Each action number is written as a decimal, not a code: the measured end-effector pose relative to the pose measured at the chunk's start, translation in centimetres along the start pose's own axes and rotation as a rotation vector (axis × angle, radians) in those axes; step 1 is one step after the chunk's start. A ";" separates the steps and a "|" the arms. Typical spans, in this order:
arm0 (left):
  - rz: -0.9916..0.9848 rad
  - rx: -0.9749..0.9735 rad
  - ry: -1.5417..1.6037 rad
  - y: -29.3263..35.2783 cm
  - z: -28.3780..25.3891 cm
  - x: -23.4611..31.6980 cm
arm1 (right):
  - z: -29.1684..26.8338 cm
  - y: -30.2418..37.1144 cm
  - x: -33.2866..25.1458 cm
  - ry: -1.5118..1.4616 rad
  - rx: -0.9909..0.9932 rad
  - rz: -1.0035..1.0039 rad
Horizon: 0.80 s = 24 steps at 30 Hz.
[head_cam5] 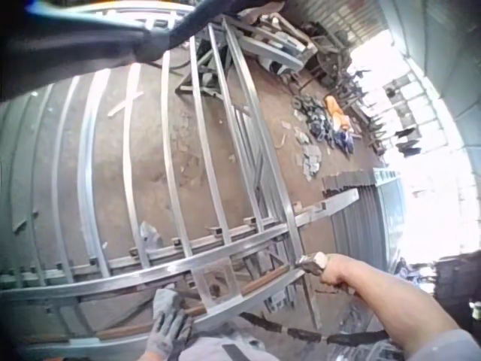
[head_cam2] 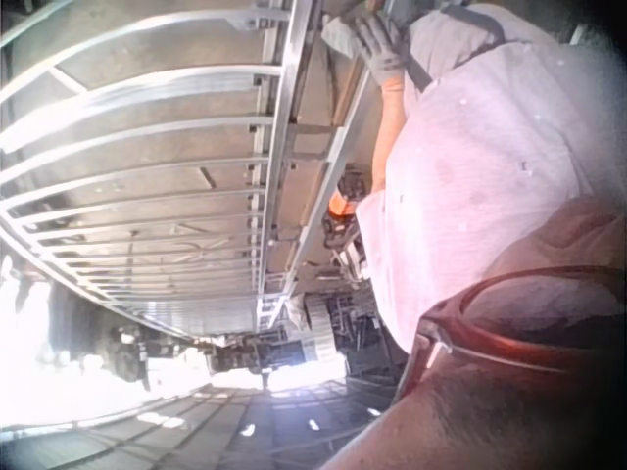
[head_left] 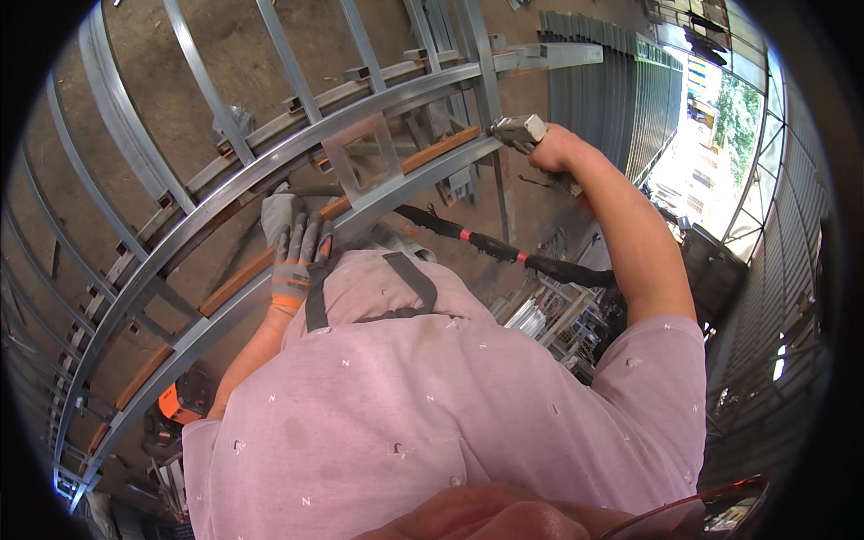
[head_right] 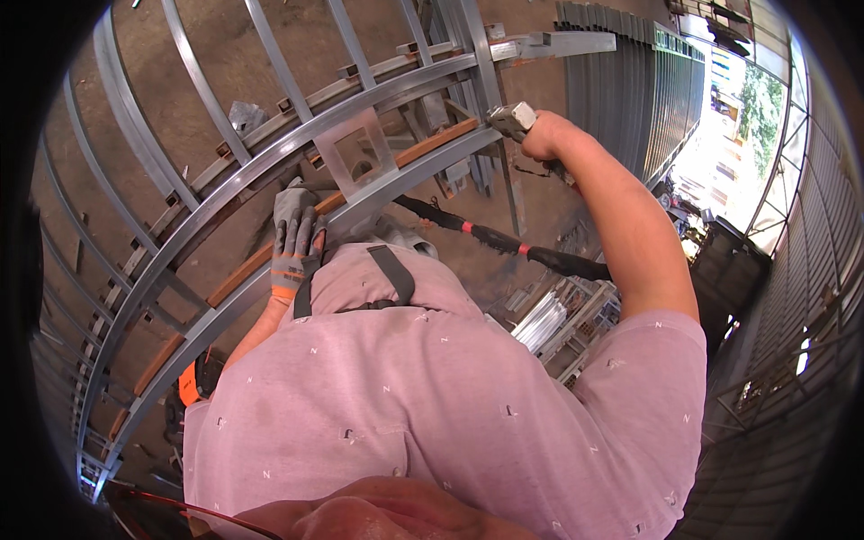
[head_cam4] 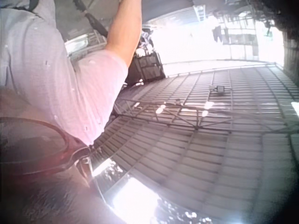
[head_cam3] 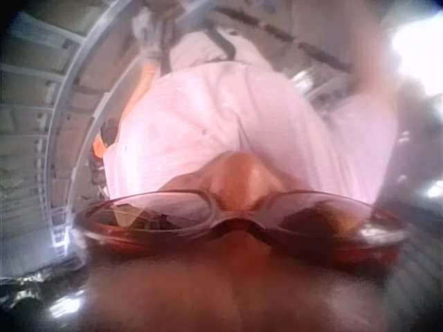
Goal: The person welds joints on a large curved metal frame using a handheld welding torch. They move along the frame, positioning the torch at various joints and applying welds that produce bright sparks. The person occasionally adjusts their grip and position to reach different sections of the frame.
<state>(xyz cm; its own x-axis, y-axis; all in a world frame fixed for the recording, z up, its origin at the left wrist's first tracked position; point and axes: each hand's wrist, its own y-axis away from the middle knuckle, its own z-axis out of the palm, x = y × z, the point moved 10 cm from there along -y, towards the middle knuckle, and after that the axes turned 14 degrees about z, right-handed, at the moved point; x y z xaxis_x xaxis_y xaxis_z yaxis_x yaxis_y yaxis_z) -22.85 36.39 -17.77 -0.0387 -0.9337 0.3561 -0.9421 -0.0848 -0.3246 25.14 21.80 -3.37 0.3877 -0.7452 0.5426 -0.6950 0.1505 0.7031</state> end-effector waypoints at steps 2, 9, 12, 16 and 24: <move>0.020 0.058 -0.003 0.3 0.1 0.3 | 0.3 -1.3 0.0 0.112 0.006 -0.003; -0.006 -0.018 -0.039 0.6 1.1 0.2 | -0.7 -1.4 -3.8 0.296 -0.044 0.043; -0.034 -0.010 -0.018 0.3 0.8 0.1 | -0.7 -2.1 -4.5 0.370 -0.088 0.090; -0.028 0.003 -0.014 -0.1 0.2 0.2 | -0.9 -2.0 -6.0 0.489 -0.109 0.064; -0.036 -0.053 -0.009 -0.6 -0.2 0.4 | -1.0 -2.3 -8.4 0.627 -0.170 0.091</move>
<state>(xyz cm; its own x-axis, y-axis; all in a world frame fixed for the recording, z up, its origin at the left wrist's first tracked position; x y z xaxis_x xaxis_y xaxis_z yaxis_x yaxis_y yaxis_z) -22.35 36.17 -17.21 -0.0016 -0.9336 0.3584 -0.9592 -0.0999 -0.2644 24.05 28.34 -9.06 0.6472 -0.2123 0.7322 -0.6563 0.3337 0.6768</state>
